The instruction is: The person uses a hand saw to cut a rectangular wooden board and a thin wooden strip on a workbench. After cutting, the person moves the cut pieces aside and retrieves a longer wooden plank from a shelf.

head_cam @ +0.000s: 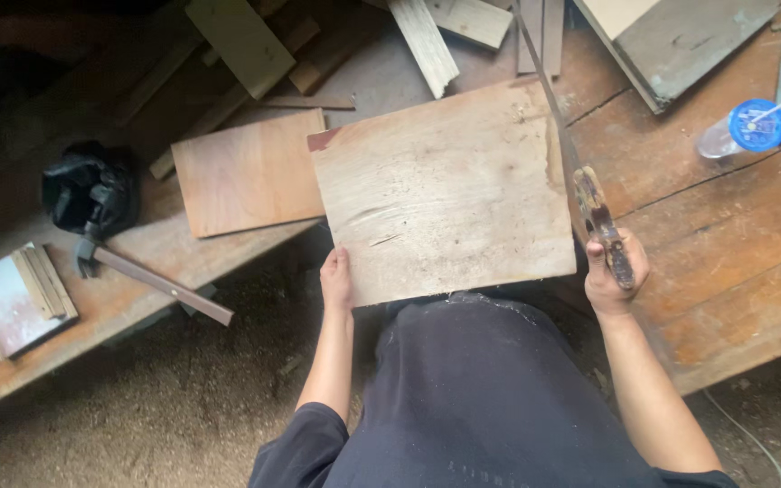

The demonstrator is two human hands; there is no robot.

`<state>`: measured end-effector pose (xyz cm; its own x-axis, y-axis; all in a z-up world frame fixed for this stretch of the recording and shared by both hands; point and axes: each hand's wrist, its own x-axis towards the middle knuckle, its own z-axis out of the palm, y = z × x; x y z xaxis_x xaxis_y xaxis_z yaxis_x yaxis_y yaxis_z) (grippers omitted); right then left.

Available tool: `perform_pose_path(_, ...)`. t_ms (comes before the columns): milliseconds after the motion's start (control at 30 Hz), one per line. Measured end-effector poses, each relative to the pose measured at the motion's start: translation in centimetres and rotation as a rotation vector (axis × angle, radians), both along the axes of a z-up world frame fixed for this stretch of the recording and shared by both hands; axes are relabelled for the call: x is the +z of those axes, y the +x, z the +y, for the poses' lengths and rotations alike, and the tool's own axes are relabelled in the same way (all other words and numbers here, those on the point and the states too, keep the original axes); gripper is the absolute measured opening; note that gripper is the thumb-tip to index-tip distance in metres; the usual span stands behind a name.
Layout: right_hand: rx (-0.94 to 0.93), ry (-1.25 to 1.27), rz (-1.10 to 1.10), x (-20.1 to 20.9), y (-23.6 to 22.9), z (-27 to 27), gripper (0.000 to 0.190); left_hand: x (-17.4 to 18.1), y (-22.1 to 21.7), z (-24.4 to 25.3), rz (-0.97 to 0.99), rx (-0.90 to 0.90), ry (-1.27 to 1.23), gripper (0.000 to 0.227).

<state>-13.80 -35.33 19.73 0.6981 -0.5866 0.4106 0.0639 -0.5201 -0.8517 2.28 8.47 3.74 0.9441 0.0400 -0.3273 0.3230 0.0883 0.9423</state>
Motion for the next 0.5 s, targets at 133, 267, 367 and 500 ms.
perform_pose_path(133,0.082,-0.020,-0.028,2.7,4.6,4.8,0.043,-2.3,3.8,3.2,-0.047,0.106,-0.105,0.041)
perform_pose_path(267,0.175,0.016,-0.104,4.8,10.7,11.3,0.045,-1.1,9.7,6.8,-0.129,0.200,-0.249,0.044)
perform_pose_path(367,0.213,0.047,-0.078,5.1,14.6,15.9,0.045,1.6,14.7,9.3,-0.024,0.318,-0.146,0.045)
perform_pose_path(500,0.263,0.121,-0.031,4.8,17.5,20.8,0.045,5.1,21.8,12.6,0.005,0.356,-0.093,0.048)
